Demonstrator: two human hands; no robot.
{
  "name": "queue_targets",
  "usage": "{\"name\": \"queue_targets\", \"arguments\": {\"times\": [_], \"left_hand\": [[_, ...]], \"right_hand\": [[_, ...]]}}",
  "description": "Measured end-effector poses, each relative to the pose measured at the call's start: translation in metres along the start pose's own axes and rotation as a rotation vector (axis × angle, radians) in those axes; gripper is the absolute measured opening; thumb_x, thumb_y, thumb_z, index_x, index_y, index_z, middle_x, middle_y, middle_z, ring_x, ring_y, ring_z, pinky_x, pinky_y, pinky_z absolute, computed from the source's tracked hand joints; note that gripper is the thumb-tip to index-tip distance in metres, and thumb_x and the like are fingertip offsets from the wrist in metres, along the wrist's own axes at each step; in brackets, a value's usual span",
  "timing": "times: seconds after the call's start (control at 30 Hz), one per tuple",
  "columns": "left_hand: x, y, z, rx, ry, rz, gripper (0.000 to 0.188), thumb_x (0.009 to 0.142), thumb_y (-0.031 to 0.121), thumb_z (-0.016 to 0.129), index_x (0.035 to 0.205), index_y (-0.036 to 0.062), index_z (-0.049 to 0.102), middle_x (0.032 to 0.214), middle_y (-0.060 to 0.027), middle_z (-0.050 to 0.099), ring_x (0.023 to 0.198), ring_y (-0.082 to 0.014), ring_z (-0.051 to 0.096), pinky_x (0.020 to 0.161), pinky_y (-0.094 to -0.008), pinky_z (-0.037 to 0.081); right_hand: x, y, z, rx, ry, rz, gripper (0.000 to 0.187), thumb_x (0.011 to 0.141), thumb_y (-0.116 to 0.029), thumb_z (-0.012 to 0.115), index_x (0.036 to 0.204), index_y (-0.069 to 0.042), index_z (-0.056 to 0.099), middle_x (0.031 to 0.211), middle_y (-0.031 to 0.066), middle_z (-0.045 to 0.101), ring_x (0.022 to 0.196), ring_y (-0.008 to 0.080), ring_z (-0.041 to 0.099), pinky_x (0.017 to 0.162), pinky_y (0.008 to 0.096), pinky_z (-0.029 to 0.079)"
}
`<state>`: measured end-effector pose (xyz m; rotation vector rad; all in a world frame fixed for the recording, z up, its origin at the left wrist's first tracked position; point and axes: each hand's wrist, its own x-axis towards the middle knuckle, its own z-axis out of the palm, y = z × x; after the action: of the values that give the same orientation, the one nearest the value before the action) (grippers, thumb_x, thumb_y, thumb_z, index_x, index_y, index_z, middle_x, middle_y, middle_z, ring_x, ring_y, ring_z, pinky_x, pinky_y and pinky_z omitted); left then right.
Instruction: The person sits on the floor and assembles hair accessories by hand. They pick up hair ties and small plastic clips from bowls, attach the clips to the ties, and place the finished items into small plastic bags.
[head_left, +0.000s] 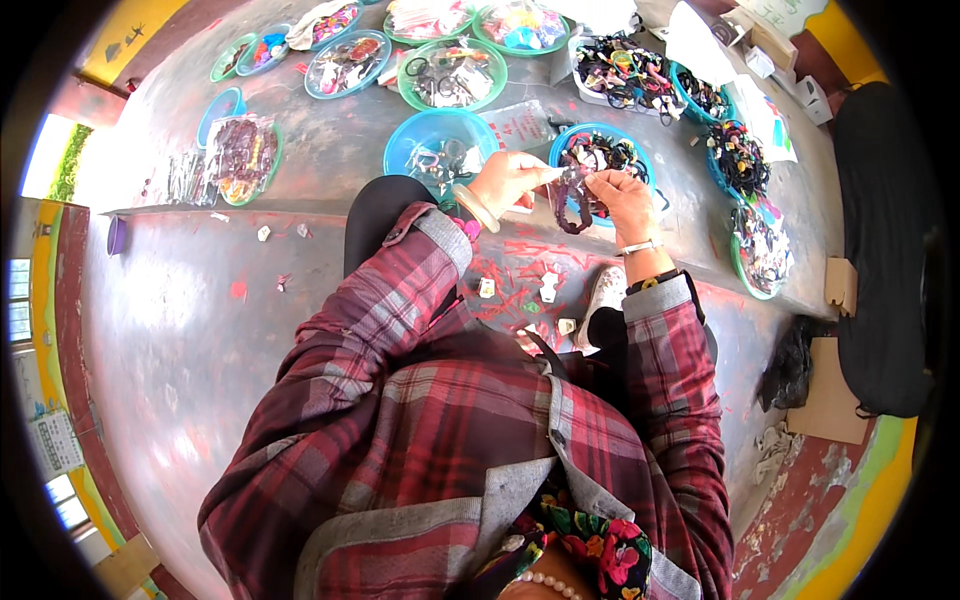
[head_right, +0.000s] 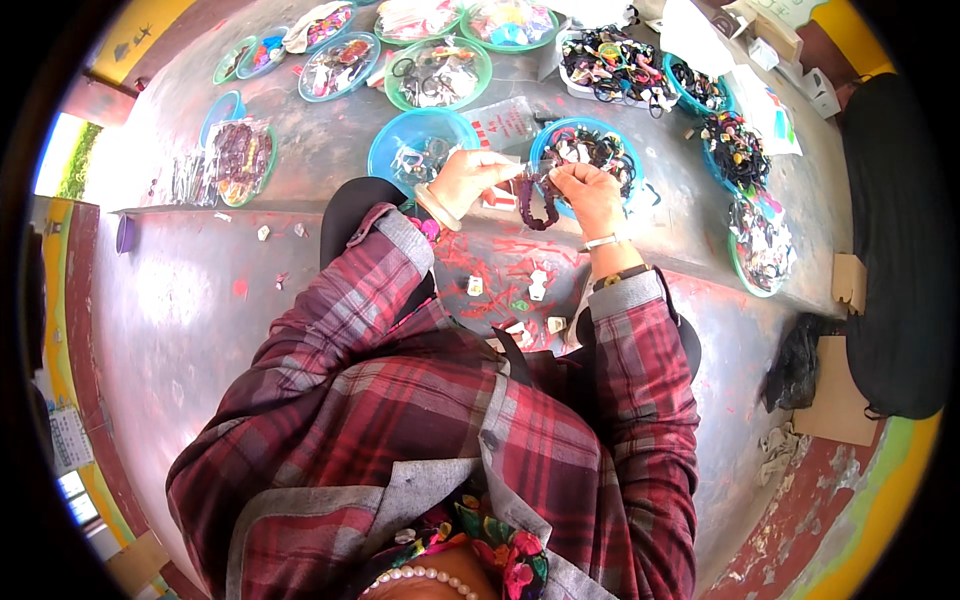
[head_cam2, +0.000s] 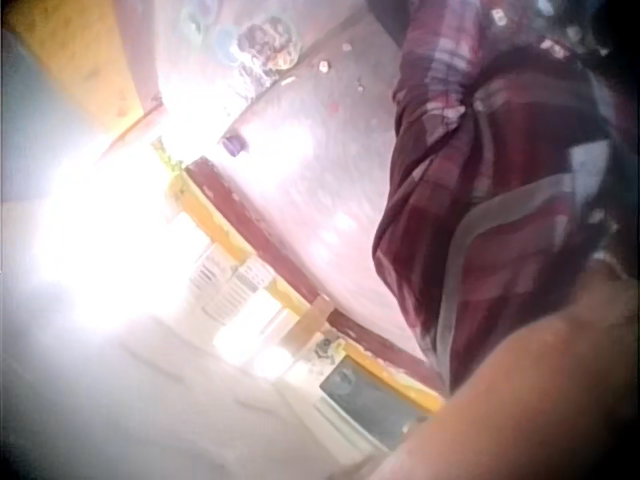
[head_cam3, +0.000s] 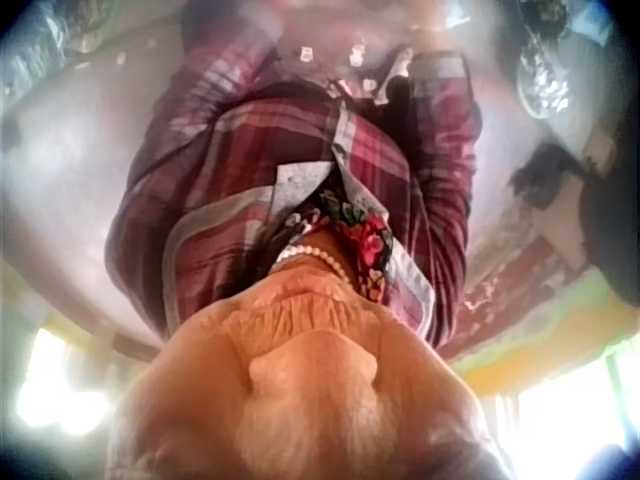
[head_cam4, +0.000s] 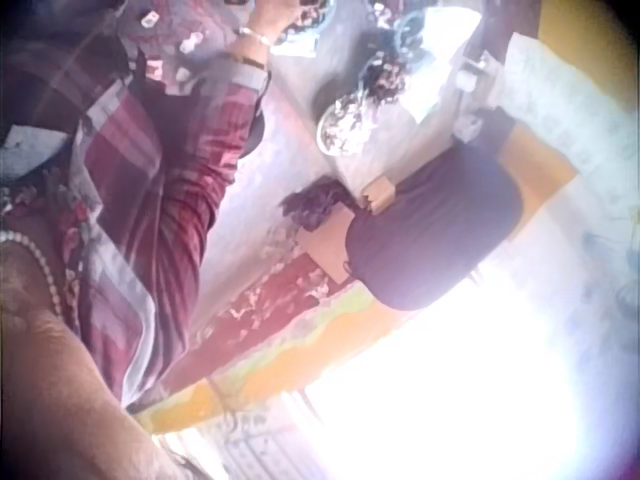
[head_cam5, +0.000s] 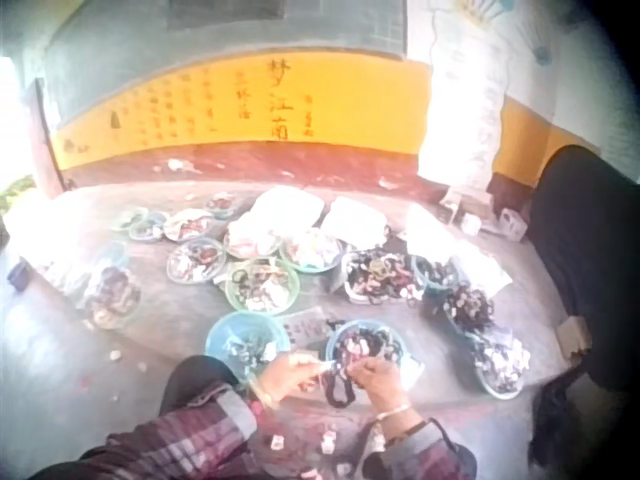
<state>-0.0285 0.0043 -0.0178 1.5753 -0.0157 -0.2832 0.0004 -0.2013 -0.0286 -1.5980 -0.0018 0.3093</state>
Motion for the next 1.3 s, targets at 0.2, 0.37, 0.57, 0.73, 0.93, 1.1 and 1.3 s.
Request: {"name": "queue_targets", "arguments": {"times": [0.2,0.37,0.57,0.73,0.93,1.1,1.3], "left_hand": [[0.006,-0.03,-0.032,-0.19,0.231,-0.094,0.027,0.086,0.022,0.056,0.098,-0.0024,0.059,0.088,-0.0095,0.065,0.074,-0.0152,0.063,0.05,-0.0199,0.044],[0.016,-0.067,-0.067,-0.437,0.476,-0.11,0.023,0.085,0.012,0.056,0.102,-0.0033,0.054,0.088,-0.0138,0.063,0.074,-0.0202,0.063,0.051,-0.0225,0.046],[0.036,-0.118,-0.084,-0.651,1.006,-0.209,0.018,0.081,0.004,0.055,0.099,0.004,0.051,0.076,-0.0071,0.056,0.064,-0.0176,0.057,0.054,-0.0292,0.051],[0.039,-0.166,-0.044,-0.214,0.868,-0.055,0.009,0.084,0.007,0.05,0.085,0.0044,0.059,0.073,-0.0034,0.058,0.063,-0.012,0.057,0.05,-0.0252,0.048],[0.046,-0.201,-0.002,0.667,0.52,-0.086,0.028,0.079,0.026,0.059,0.089,-0.0007,0.061,0.08,-0.0175,0.063,0.075,-0.0312,0.061,0.066,-0.0385,0.047],[0.067,-0.208,0.016,0.704,0.625,-0.195,0.042,0.072,0.033,0.066,0.095,-0.0014,0.059,0.09,-0.0208,0.062,0.087,-0.0351,0.059,0.075,-0.0407,0.046],[0.088,-0.207,0.025,0.852,0.735,-0.407,0.055,0.067,0.036,0.071,0.105,0.0018,0.054,0.104,-0.0193,0.058,0.103,-0.0341,0.052,0.09,-0.0408,0.04]], "right_hand": [[-0.011,-0.014,-0.001,-0.057,0.015,-0.016,0.015,0.084,-0.014,0.058,0.087,-0.002,0.065,0.076,0.002,0.065,0.068,0.0068,0.057,0.059,0.019,0.042],[-0.015,-0.02,-0.001,-0.03,-0.012,0.004,0.015,0.083,-0.015,0.058,0.086,-0.001,0.065,0.076,0.0017,0.064,0.067,0.0062,0.056,0.059,0.0184,0.041],[-0.013,-0.018,-0.002,-0.054,-0.037,0.01,0.015,0.083,-0.014,0.058,0.086,-0.001,0.066,0.075,0.0018,0.064,0.067,0.0062,0.056,0.059,0.0185,0.041],[-0.014,-0.021,-0.002,-0.021,-0.027,0.011,0.014,0.083,-0.012,0.058,0.086,-0.001,0.065,0.075,0.0021,0.064,0.067,0.0068,0.056,0.06,0.019,0.042],[-0.013,-0.024,0.002,-0.036,-0.048,0.016,0.014,0.084,-0.012,0.058,0.086,0.0,0.065,0.075,0.0018,0.063,0.067,0.007,0.056,0.061,0.0193,0.042],[-0.013,-0.022,0.006,-0.084,-0.083,0.004,0.015,0.084,-0.014,0.057,0.086,-0.001,0.065,0.074,0.0011,0.063,0.067,0.0063,0.055,0.06,0.0194,0.042],[-0.017,-0.027,0.005,-0.09,-0.103,0.039,0.015,0.084,-0.013,0.057,0.087,0.0,0.064,0.075,0.0021,0.063,0.07,0.0073,0.057,0.061,0.0198,0.042]]}}
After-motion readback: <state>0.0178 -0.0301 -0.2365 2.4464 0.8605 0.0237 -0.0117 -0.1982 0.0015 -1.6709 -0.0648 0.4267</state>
